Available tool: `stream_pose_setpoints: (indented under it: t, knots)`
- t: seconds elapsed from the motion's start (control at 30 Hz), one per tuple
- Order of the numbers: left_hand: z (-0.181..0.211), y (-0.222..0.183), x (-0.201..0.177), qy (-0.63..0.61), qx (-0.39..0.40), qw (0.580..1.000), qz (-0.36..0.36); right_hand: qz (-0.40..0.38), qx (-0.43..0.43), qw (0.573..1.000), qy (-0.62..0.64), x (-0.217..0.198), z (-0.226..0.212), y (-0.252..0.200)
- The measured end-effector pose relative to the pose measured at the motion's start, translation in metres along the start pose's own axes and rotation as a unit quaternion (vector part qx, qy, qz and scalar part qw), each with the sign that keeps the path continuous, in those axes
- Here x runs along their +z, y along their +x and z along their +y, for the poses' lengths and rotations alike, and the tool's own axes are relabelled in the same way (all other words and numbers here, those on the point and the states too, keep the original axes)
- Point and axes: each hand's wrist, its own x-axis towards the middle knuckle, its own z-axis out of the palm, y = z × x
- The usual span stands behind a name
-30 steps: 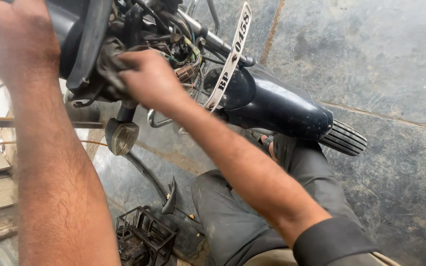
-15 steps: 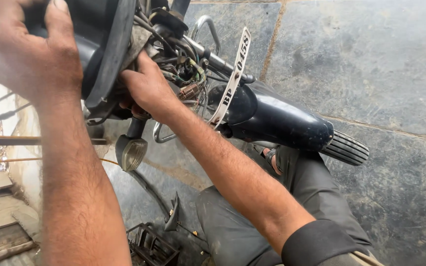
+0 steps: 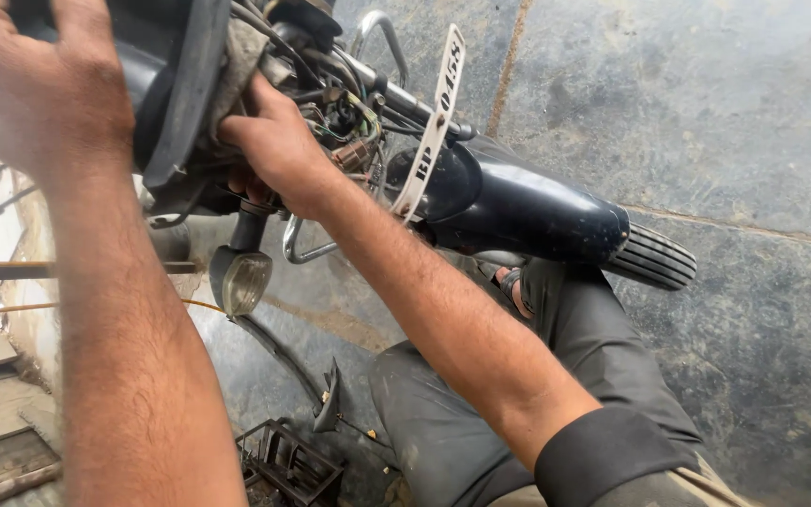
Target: The person is seen working on the headlight and wiring of a motorcycle in a service bay.
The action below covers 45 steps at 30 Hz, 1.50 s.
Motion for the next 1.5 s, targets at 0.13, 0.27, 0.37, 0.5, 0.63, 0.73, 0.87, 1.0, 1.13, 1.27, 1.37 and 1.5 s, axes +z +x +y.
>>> stream_pose_setpoints:
  t: [0.13,0.27,0.37,0.5,0.63,0.73,0.87,1.0,1.13,1.27,1.37,1.5]
  knots:
    - [0.003,0.005,0.003,0.019,-0.102,0.994,-0.047,-0.016,0.057,0.992,-0.109,-0.01,-0.005,-0.022]
    - [0.005,0.004,0.001,0.001,-0.117,0.99,-0.073,-0.014,0.056,0.998,-0.034,-0.006,0.001,-0.047]
    - [0.016,0.008,-0.007,-0.02,-0.001,1.0,-0.01,-0.008,-0.003,1.0,0.002,0.006,0.001,-0.045]
    - [0.002,0.0,-0.004,-0.035,-0.139,0.988,-0.064,-0.007,-0.058,0.997,-0.045,0.01,-0.011,-0.034]
    - [0.007,0.002,-0.007,-0.026,-0.075,0.996,-0.034,0.016,-0.145,0.978,-0.148,0.019,0.014,-0.032]
    - [0.009,0.005,-0.009,-0.036,-0.052,0.998,-0.028,0.016,-0.192,0.945,-0.264,0.006,0.03,-0.033]
    - [0.009,0.011,-0.009,-0.012,0.022,1.0,-0.002,0.042,-0.343,0.882,-0.321,-0.042,0.005,-0.027]
    - [0.007,0.007,-0.011,-0.035,-0.016,0.999,-0.015,0.249,-0.305,0.786,-0.477,-0.094,-0.023,0.048]
    - [0.017,0.015,-0.012,-0.009,-0.016,1.0,-0.006,0.198,-0.345,0.682,-0.614,-0.077,-0.035,0.091]
    - [0.029,0.019,-0.023,0.0,0.003,1.0,0.006,0.085,-0.286,0.639,-0.709,-0.057,-0.054,0.087]
    - [0.033,0.022,-0.022,-0.006,0.001,1.0,0.016,0.028,-0.27,0.677,-0.684,-0.08,-0.063,0.094]
    - [0.032,0.021,-0.021,0.026,0.037,0.998,0.04,-0.01,-0.237,0.68,-0.694,-0.083,-0.061,0.095]
